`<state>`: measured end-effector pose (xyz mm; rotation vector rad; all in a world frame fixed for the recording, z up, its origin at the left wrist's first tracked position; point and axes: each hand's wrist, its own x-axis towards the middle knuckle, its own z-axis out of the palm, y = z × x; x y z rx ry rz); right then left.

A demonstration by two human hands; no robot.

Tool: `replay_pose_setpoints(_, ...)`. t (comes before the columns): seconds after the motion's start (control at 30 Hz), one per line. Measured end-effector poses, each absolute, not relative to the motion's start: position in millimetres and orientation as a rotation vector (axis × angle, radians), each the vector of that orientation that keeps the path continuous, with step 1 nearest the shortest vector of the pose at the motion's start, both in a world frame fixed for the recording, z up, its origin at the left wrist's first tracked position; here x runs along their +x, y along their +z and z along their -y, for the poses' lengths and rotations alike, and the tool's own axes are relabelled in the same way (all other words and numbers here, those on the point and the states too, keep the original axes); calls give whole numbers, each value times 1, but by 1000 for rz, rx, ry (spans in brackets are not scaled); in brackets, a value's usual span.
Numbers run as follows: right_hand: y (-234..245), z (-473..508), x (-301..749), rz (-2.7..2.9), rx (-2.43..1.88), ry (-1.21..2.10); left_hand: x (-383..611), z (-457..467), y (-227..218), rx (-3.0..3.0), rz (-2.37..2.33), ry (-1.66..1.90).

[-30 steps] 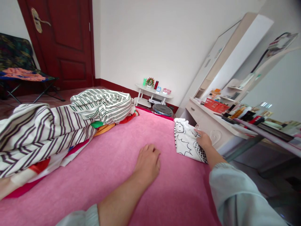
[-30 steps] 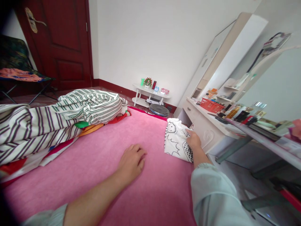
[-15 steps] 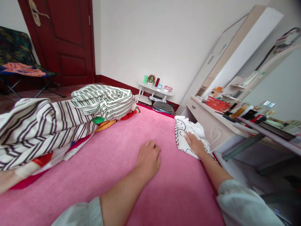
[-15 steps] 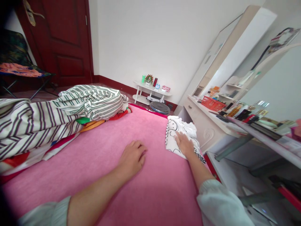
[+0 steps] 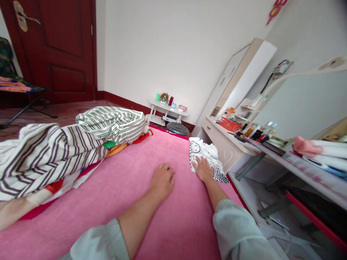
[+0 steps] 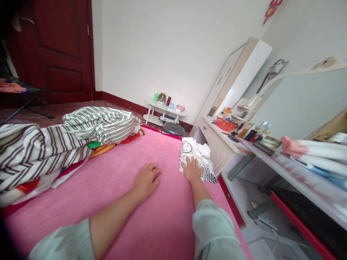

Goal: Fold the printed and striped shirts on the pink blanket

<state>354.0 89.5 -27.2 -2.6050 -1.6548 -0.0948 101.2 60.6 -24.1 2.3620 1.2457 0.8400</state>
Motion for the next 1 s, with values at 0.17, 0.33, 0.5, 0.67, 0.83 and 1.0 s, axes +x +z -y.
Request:
replay_pose_setpoints(0.17,-26,-62,324,1564,-2642,-53,97,-61,-26,2354,-1189,902)
replay_pose_setpoints(0.33,-21,-34,275,1546,-2640,97,91,-59,-25,2338,-1155,923)
replay_pose_setpoints(0.5,-23,-23,216,1654,-2481,93,88,-51,-23,2358,-1189,921)
replay_pose_setpoints(0.67,-28,-13,212,1651,-2181,80,65,-58,3,2287,-1306,1019)
replay_pose_setpoints(0.83,-33,-13,230,1588,-1868,193,1,-77,59,2081,-1691,1432)
replay_pose_setpoints(1.0,-37,-17,230,1546,-1848,205,-46,-89,76,1847,-2046,1526)
